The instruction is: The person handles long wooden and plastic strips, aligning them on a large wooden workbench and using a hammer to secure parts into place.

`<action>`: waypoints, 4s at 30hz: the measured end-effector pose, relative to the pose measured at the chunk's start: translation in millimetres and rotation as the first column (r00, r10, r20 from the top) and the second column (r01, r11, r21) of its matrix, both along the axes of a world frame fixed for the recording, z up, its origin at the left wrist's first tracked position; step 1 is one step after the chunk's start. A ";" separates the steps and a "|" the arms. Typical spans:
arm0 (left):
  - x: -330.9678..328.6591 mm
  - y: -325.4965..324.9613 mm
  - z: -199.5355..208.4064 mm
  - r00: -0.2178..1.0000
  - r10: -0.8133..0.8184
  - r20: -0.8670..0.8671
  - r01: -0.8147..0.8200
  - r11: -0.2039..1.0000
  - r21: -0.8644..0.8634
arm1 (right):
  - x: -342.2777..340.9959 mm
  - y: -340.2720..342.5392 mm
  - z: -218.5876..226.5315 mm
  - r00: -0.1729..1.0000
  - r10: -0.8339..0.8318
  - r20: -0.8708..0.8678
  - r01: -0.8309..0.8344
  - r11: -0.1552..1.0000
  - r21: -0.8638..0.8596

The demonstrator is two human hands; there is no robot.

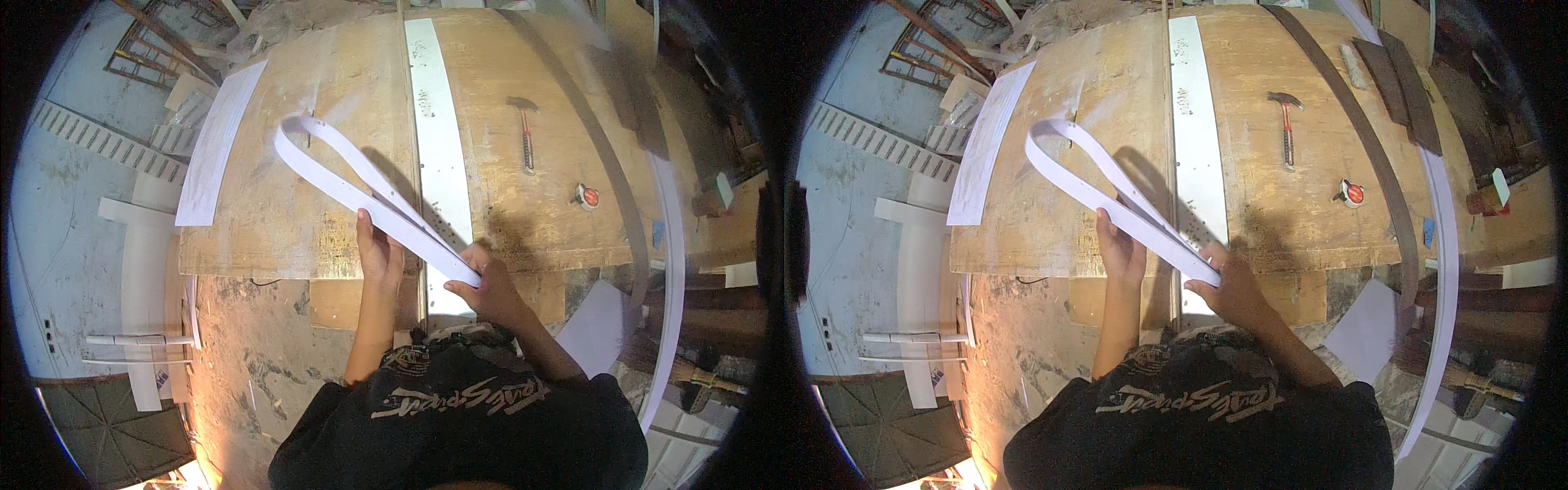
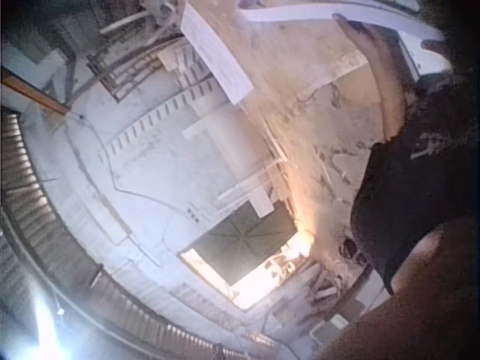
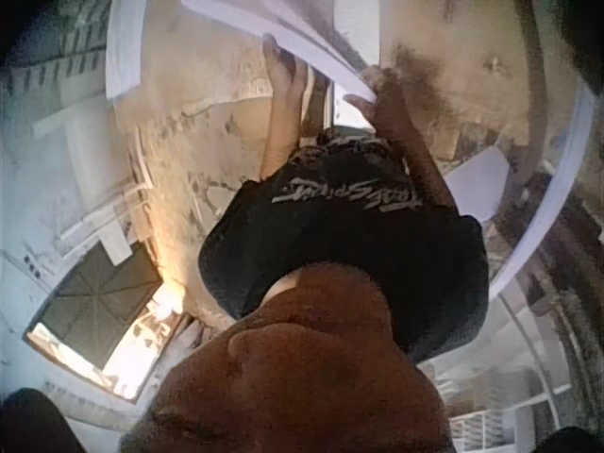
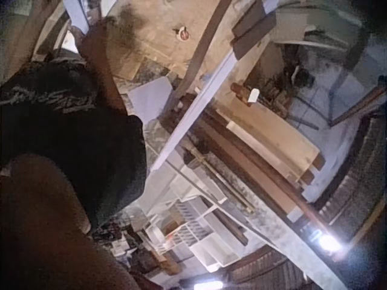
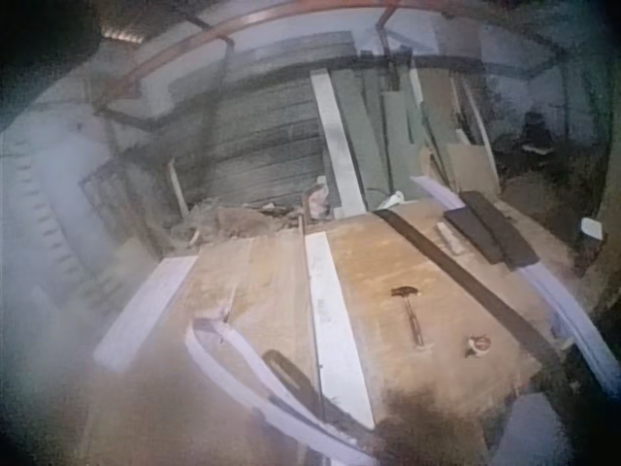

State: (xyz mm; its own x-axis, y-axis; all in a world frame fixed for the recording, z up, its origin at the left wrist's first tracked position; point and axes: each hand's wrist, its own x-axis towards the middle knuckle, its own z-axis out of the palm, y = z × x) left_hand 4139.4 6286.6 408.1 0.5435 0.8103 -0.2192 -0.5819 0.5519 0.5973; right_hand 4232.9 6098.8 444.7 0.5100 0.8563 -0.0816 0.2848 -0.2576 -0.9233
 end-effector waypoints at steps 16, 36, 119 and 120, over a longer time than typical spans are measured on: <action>3.7 1.6 -27.7 0.986 0.021 -0.168 -0.041 0.992 -0.118 | 0.5 -8.7 -10.3 0.974 0.156 0.163 -0.112 0.961 -0.252; -22.8 50.7 -1.0 0.964 0.126 0.236 -0.122 0.992 -0.034 | 10.7 -33.5 -25.4 0.947 0.218 -0.237 -0.234 0.971 -0.040; -86.5 -15.7 -81.0 0.834 0.146 -0.533 0.040 0.946 0.321 | 120.7 113.5 49.1 0.994 0.099 0.036 -0.101 0.993 0.063; -97.1 -3.8 -93.8 0.792 0.176 -0.585 0.061 0.931 0.361 | 121.5 128.2 58.1 0.997 -0.075 0.017 0.068 0.965 0.255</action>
